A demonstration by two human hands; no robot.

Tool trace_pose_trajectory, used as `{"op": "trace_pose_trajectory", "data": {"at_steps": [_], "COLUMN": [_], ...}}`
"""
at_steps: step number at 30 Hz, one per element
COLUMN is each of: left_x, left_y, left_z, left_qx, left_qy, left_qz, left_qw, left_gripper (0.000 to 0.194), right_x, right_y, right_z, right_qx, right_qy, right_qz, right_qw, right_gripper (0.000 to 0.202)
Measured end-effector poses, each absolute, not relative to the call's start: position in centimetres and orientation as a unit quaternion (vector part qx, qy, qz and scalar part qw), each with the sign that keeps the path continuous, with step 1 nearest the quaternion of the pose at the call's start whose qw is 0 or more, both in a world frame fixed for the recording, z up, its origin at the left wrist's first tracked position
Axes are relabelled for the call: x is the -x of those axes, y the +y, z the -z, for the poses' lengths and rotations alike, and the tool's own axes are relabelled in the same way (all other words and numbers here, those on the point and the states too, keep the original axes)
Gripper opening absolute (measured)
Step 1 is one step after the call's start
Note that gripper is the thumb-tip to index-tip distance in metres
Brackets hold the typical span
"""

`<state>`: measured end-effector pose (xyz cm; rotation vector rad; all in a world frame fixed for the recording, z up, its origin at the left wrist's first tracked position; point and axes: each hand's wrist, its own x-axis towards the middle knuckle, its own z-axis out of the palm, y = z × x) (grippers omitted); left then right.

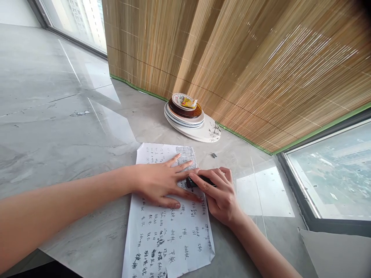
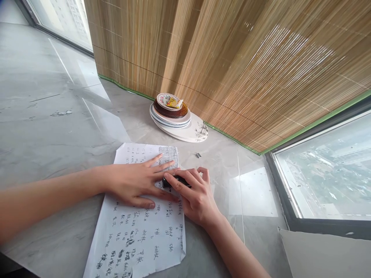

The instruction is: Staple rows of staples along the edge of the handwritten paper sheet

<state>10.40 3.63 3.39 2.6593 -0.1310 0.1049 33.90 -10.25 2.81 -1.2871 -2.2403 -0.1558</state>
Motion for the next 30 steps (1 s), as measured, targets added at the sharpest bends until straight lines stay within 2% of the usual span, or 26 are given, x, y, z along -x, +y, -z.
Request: {"op": "trace_pose_trajectory", "data": {"at_steps": [10,22,30], "left_x": [-10.4,-10.3,-10.4], "left_y": [3.7,3.8,3.8], "left_z": [-3.3,-3.0,-3.3], "left_qx": [-0.973,-0.973,-0.973], "left_qy": [-0.05,-0.062,-0.059], "left_qz": [-0.021,-0.044,-0.016], "left_qw": [0.223,0.219,0.222], "left_gripper": [0.053,0.053,0.053], "right_x": [-33.7,-32.7,-32.4], "right_y": [-10.3,-10.6,-10.6], "right_z": [-3.0,-3.3,-3.2], "right_qx": [0.477,0.505,0.499], "right_qy": [-0.833,-0.826,-0.828], "right_qz": [0.055,0.063,0.06], "right_qw": [0.274,0.243,0.248], "right_gripper": [0.062,0.081,0.066]}}
